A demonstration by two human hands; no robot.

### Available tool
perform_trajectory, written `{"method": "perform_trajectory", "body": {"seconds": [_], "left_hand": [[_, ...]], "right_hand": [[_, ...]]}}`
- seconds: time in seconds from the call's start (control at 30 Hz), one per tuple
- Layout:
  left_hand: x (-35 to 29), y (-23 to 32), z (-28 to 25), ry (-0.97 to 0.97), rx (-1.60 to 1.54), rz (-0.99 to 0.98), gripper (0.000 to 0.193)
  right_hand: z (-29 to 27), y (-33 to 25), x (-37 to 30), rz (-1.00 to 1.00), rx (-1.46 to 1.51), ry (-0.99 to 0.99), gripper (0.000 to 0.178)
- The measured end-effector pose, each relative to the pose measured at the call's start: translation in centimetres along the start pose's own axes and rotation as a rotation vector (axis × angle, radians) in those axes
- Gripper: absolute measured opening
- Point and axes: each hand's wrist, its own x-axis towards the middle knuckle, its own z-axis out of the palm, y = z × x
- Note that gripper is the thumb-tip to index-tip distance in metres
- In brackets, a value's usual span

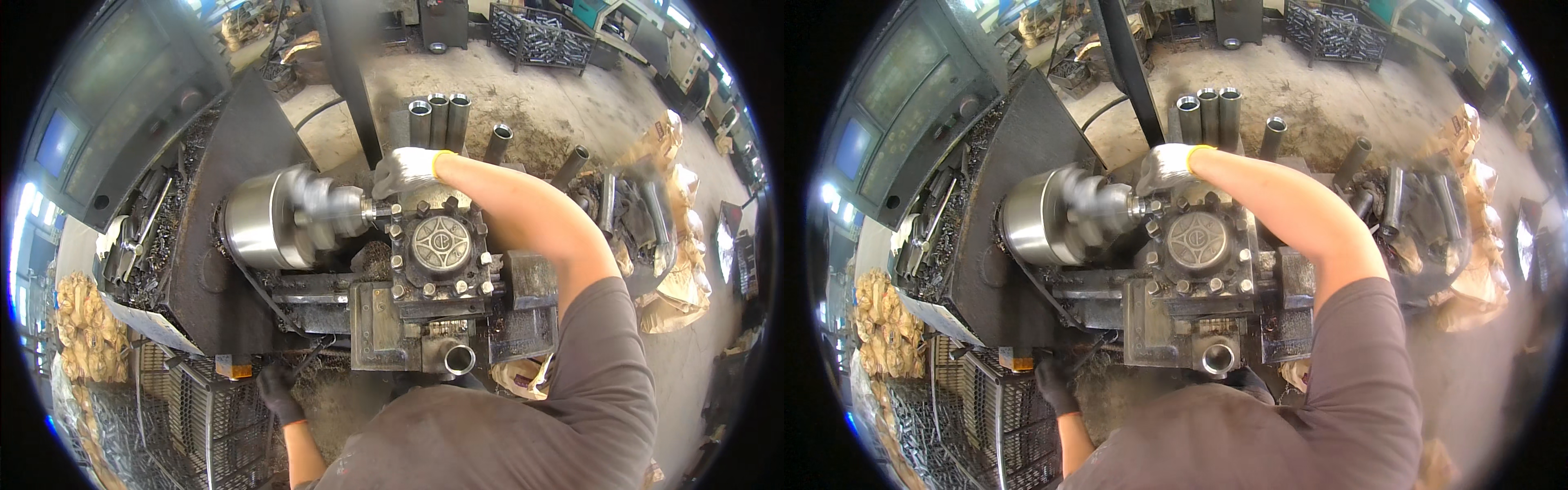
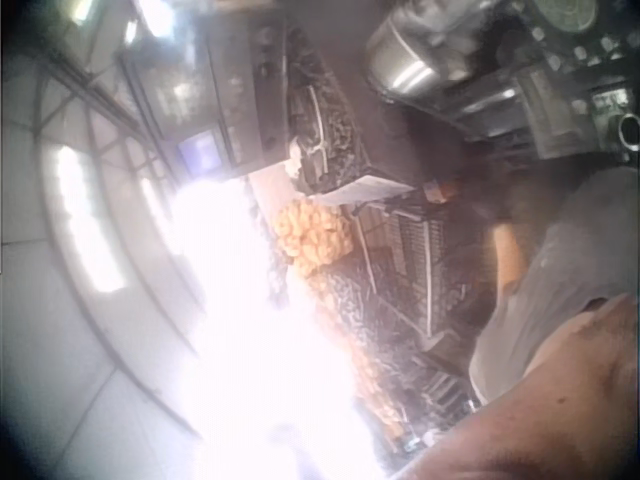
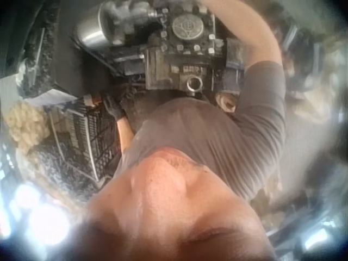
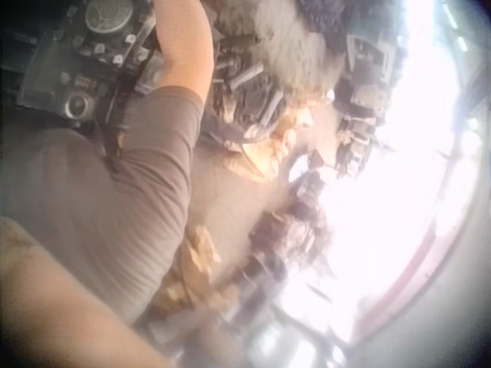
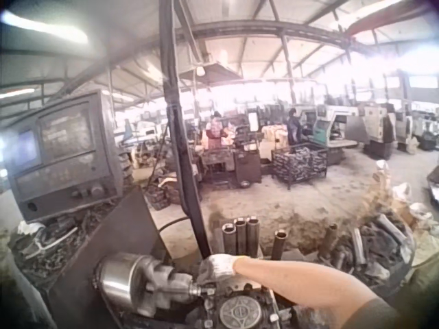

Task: The person repeatedly loads cylindrical metal parts into a CNC lathe chuck, secures them, and operates the machine controls. After each cycle, the person removes the finished parts and places them into a nearby container. The process is repeated continuously throughout the clip.

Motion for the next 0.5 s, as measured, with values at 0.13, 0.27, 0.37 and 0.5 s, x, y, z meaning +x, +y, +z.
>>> {"method": "perform_trajectory", "body": {"seconds": [0.13,0.27,0.37,0.5], "left_hand": [[5.3,14.8,-8.3,0.065,-0.845,-0.207,0.028],[14.7,21.5,-16.7,0.316,-0.54,0.326,0.054],[19.3,24.1,-18.3,0.41,-0.472,0.519,0.065],[23.7,26.0,-17.6,0.362,-0.424,0.644,0.078]], "right_hand": [[0.7,0.0,3.8,0.088,0.039,-0.272,0.048],[1.2,0.7,5.3,0.234,0.349,-0.447,0.046],[1.8,1.5,5.8,0.172,0.322,-0.466,0.046],[2.6,2.2,6.7,0.14,0.332,-0.503,0.046]]}}
